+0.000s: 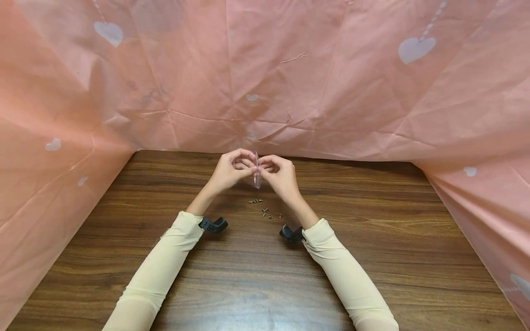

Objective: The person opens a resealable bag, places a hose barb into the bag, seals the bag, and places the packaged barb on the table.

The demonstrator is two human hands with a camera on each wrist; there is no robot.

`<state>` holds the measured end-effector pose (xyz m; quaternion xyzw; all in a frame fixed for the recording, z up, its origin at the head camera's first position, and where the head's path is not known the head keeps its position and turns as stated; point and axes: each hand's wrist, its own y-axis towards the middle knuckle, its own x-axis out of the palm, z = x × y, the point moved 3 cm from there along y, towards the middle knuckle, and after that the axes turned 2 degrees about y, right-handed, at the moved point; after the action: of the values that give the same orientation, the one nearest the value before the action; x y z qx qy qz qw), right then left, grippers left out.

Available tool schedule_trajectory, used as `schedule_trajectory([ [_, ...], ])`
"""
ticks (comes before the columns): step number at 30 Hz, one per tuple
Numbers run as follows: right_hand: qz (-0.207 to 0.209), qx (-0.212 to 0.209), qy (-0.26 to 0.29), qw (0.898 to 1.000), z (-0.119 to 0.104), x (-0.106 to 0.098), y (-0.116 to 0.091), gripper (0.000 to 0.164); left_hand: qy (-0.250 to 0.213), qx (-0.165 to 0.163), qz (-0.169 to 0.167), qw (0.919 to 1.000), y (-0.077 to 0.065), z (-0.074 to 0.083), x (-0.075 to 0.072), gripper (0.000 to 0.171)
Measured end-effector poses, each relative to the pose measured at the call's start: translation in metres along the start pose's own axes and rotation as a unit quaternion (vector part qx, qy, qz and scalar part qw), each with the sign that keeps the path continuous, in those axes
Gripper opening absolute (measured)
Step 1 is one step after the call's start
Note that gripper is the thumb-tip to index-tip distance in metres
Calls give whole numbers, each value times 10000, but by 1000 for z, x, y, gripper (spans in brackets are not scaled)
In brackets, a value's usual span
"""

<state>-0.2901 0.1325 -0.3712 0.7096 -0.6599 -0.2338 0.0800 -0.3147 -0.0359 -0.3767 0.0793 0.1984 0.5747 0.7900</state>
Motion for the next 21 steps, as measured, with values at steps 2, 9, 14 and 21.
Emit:
schedule_trajectory([
  [2,2,-51,110,9999,1,0,0,18,1,17,-6,10000,0,0,-1,24],
  [9,-39,102,481,9988,1,0,0,19,-72,14,13,10000,1,0,-2,24],
  [14,-68,218,663,9975,1,1,0,19,-65,-14,11,10000,1,-1,-3,24],
  [21,-67,261,774,9966,1,1,0,20,-51,3,20,10000,1,0,-3,24],
])
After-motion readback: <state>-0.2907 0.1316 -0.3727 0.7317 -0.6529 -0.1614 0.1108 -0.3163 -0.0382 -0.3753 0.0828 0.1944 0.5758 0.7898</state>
